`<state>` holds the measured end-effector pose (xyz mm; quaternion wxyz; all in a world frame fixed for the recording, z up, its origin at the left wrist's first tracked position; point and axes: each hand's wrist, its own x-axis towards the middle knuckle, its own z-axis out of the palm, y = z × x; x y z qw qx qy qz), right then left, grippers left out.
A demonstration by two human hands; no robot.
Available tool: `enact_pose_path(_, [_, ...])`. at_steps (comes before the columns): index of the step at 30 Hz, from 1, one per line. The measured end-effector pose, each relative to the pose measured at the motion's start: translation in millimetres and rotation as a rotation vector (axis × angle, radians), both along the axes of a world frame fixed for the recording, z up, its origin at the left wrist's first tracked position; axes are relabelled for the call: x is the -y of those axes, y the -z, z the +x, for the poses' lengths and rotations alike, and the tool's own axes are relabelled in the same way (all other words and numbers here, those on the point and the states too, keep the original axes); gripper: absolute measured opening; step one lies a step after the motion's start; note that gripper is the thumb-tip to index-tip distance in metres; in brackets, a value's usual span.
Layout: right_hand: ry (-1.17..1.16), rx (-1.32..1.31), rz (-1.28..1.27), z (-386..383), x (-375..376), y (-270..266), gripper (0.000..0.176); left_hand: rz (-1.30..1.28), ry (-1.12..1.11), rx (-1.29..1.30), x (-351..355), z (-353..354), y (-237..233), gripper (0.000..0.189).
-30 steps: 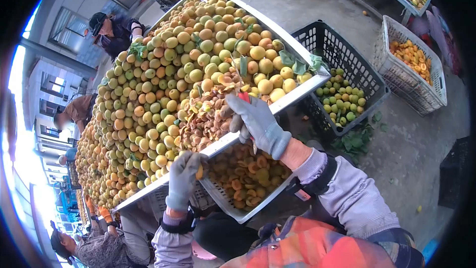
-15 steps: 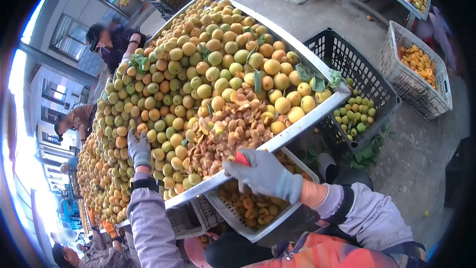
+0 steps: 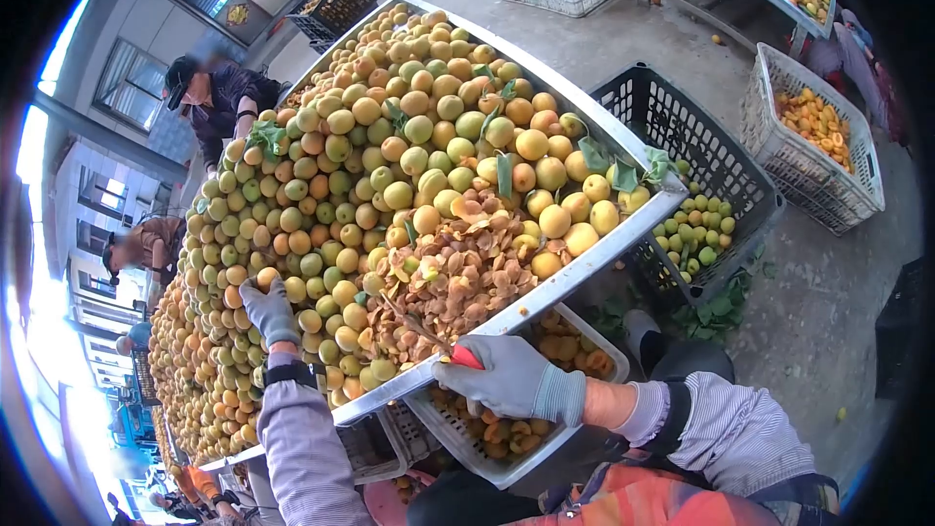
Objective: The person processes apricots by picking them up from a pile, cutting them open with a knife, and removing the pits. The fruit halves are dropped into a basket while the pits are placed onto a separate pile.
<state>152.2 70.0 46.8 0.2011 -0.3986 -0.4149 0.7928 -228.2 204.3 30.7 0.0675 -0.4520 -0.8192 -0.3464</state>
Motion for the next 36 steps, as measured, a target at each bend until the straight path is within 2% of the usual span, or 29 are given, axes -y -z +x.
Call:
enact_pose_path(3, [0.046,0.022,0.092,-1.5,2.6,1.1,0.033,0.214,0.193,0.017,25.3,19.7,-7.0,0.032])
enact_pose_path(4, [0.043,0.017,0.096,-2.1,3.3,1.6,0.033,0.218,0.190,0.012,34.0,24.4,-7.5,0.032])
enact_pose_path(6, [0.060,-0.033,0.061,-3.4,4.2,8.9,0.034,0.387,0.480,0.574,54.2,37.1,-6.3,0.034])
enact_pose_path(7, [0.064,-0.034,0.060,-3.0,4.6,10.3,0.034,0.385,0.483,0.574,67.9,51.2,-8.5,0.034])
enact_pose_path(9, [0.090,-0.040,0.107,-1.2,1.5,11.1,0.033,0.387,0.690,1.046,95.7,84.9,-12.9,0.035])
enact_pose_path(10, [0.097,-0.035,0.101,0.5,-0.1,11.8,0.033,0.396,0.720,1.261,105.9,98.1,-10.1,0.039])
enact_pose_path(12, [0.110,-0.069,0.033,2.0,-3.6,13.9,0.033,0.374,0.760,1.457,128.3,128.7,-7.6,0.046])
enact_pose_path(16, [0.148,-0.053,0.085,6.1,-2.4,14.2,0.036,0.344,0.797,1.828,160.4,171.6,4.6,0.061])
enact_pose_path(18, [0.149,-0.042,0.103,10.7,-1.9,10.8,0.037,0.326,0.890,1.998,170.0,181.8,12.6,0.048])
enact_pose_path(19, [0.148,-0.037,0.130,13.2,-1.9,10.0,0.037,0.350,0.901,2.054,172.2,188.6,14.9,0.051])
enact_pose_path(24, [0.163,-0.008,0.153,19.2,-1.0,7.8,0.035,0.322,0.892,2.057,174.5,209.4,6.5,0.052])
enact_pose_path(27, [0.154,0.028,0.174,20.3,1.7,4.4,0.034,0.341,0.859,1.790,174.0,212.1,11.7,0.046])
enact_pose_path(30, [0.140,0.060,0.179,20.9,2.1,1.2,0.033,0.368,0.831,1.736,173.7,210.3,10.7,0.050])
enact_pose_path(34, [0.093,0.128,0.209,11.8,5.3,7.7,0.032,0.491,0.757,1.722,183.2,184.5,1.3,0.050])
enact_pose_path(36, [0.053,0.117,0.247,2.3,7.9,19.8,0.031,0.565,0.712,1.817,194.4,153.0,6.9,0.048])
